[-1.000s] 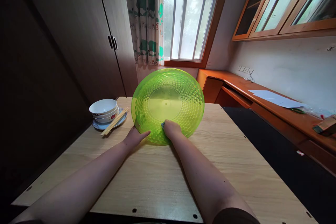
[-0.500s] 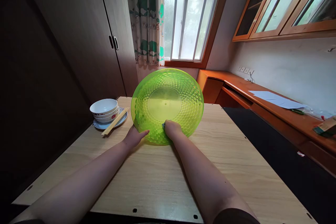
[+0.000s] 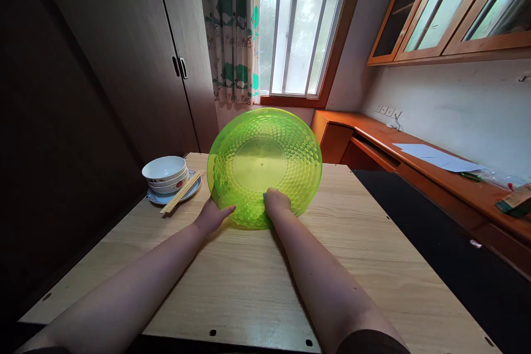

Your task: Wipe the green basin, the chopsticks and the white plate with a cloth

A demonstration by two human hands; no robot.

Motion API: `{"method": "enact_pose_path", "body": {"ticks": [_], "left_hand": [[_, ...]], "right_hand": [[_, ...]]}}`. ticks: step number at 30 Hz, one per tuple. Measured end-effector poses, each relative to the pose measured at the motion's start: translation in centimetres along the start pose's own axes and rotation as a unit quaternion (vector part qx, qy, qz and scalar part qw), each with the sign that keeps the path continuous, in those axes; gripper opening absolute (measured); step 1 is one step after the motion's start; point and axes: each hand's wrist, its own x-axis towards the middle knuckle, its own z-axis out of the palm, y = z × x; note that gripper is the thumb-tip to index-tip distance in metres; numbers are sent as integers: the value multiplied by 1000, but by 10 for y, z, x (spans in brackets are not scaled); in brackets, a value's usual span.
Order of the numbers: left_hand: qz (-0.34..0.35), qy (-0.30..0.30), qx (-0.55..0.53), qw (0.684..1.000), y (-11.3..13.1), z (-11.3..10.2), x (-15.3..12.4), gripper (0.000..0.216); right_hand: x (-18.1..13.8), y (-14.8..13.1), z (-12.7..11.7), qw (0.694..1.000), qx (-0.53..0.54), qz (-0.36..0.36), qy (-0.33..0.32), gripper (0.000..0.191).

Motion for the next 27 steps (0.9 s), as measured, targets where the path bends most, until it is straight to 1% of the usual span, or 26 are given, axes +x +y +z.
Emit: {"method": "enact_pose_path", "body": {"ticks": [3,7,10,14,17,19,21,23,25,27], "left_hand": [[8,0,-5,1000,2,0,0,53],[-5,-3,-26,1000,5,-1,-1,51],[-10,-4,-28,1000,4,-1,0,51],[-10,-8,-17,1000,2,-1,1,52],[8,-16,-12,1000,0,-2,0,53],[28,-18,-14,999,0,-2,0,61],[46,-14,-15,999,0,-3,-1,75],[48,-9,-7,999,0,-3,-2,84],[42,-10,4,999,1,-2,-2,83],[41,-18,8,999,1,-1,-1,77]], "right_hand": [[0,-1,2,1000,-5,-19,1,34],[-1,-4,4,997,-9,-74,3,28],[-2,-5,4,995,-11,-97,1,28],[-2,-6,3,995,-12,-99,-2,29],[-2,-6,3,995,-12,-97,-4,30],[-2,-5,2,996,-12,-93,-3,30],[-3,-5,2,996,-10,-91,-1,30],[-3,-4,1,996,-8,-91,1,30],[-4,-5,1,996,-6,-92,1,29],[-5,-6,0,996,-4,-93,0,29]]}}
